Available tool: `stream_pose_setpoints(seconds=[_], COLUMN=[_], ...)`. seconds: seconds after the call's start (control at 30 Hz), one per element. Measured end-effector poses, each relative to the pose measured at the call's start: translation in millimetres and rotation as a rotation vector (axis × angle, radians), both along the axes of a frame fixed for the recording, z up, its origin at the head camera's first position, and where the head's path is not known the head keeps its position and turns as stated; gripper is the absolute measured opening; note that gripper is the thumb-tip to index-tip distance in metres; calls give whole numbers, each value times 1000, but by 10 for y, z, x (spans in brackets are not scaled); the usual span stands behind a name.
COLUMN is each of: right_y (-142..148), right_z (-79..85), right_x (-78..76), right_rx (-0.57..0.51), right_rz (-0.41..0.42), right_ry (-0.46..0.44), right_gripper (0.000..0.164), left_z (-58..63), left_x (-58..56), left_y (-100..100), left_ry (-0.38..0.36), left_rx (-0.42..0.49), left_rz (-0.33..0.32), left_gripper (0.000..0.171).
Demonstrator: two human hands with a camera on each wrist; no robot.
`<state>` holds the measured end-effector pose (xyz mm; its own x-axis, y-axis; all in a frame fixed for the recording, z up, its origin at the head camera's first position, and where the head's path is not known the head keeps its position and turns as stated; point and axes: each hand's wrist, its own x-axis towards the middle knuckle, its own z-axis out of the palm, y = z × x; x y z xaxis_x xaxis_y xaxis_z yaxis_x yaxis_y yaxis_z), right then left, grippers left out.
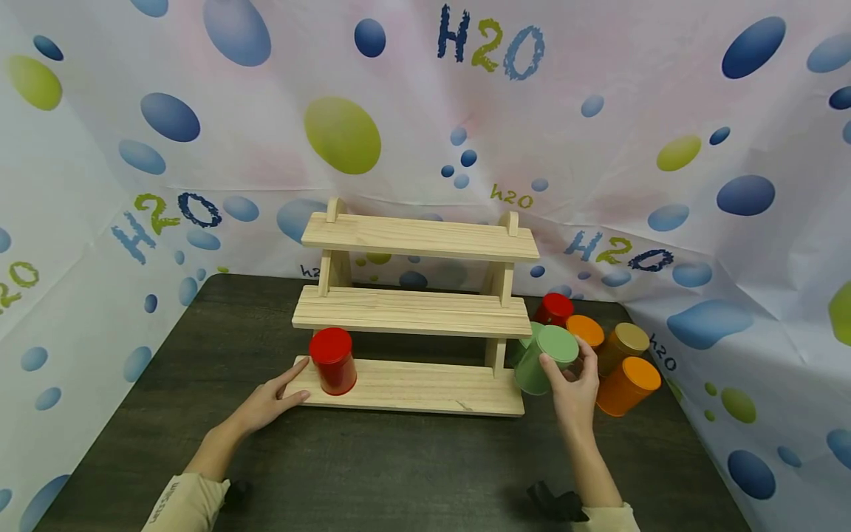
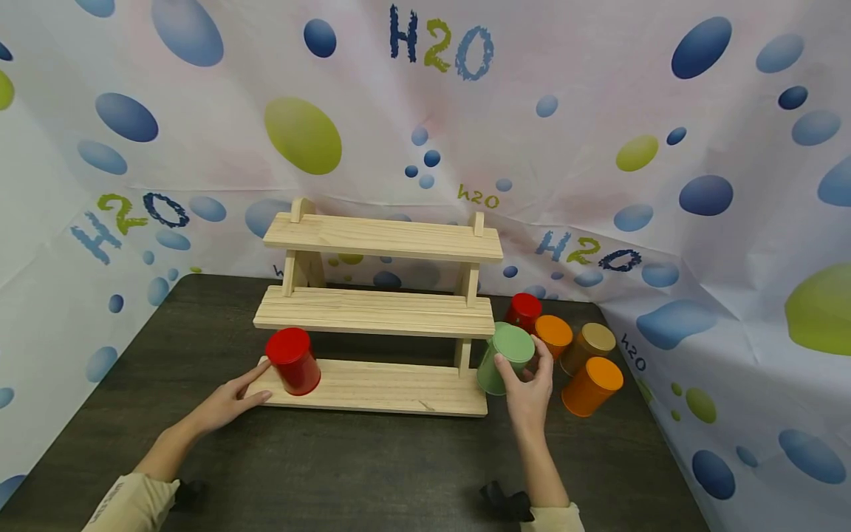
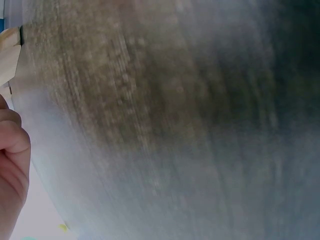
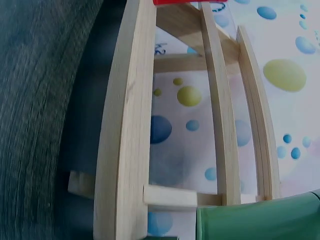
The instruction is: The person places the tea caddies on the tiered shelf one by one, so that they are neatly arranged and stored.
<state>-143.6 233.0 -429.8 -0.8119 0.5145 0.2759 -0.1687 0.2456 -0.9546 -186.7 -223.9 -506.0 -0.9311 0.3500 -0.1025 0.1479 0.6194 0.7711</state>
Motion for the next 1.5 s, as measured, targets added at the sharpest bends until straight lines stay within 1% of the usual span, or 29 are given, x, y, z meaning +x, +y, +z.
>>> stream_pose_setpoints(seconds=[0.3,0.57,0.67,1.0,1.23,1.37,1.5], right_y=[-189,-394,-470,-700,-894,-1000,-1090], right_z=[-19,-25,-29,-51,-34,-34,-31], right_x=[-48,-73,-82,-123,-145,-152,-164], right_rx=[14,-13,-11,-22,-26,1,0], right_rz=[115,233,263,369,452,476,507], right_ry=[30,-3,-12,-38,-16,0,4], right_gripper=[57,56,56,59,60,61,61], left_z=[41,11,-10,-18,-20,-9,-2], left_x=[19,4,-4,-26,-27,-20,-18], left_y=[1,-1,-1,4,2,2,-1], left_ry=[14,-3,-5,-4,-14,-8,-2], left_rx=[-9,-11,-10,-2,3,-3,-8], left_rz=[-12,-1,-1,-8,-2,-1,-3], left_gripper=[68,69,69,69,70,69,69])
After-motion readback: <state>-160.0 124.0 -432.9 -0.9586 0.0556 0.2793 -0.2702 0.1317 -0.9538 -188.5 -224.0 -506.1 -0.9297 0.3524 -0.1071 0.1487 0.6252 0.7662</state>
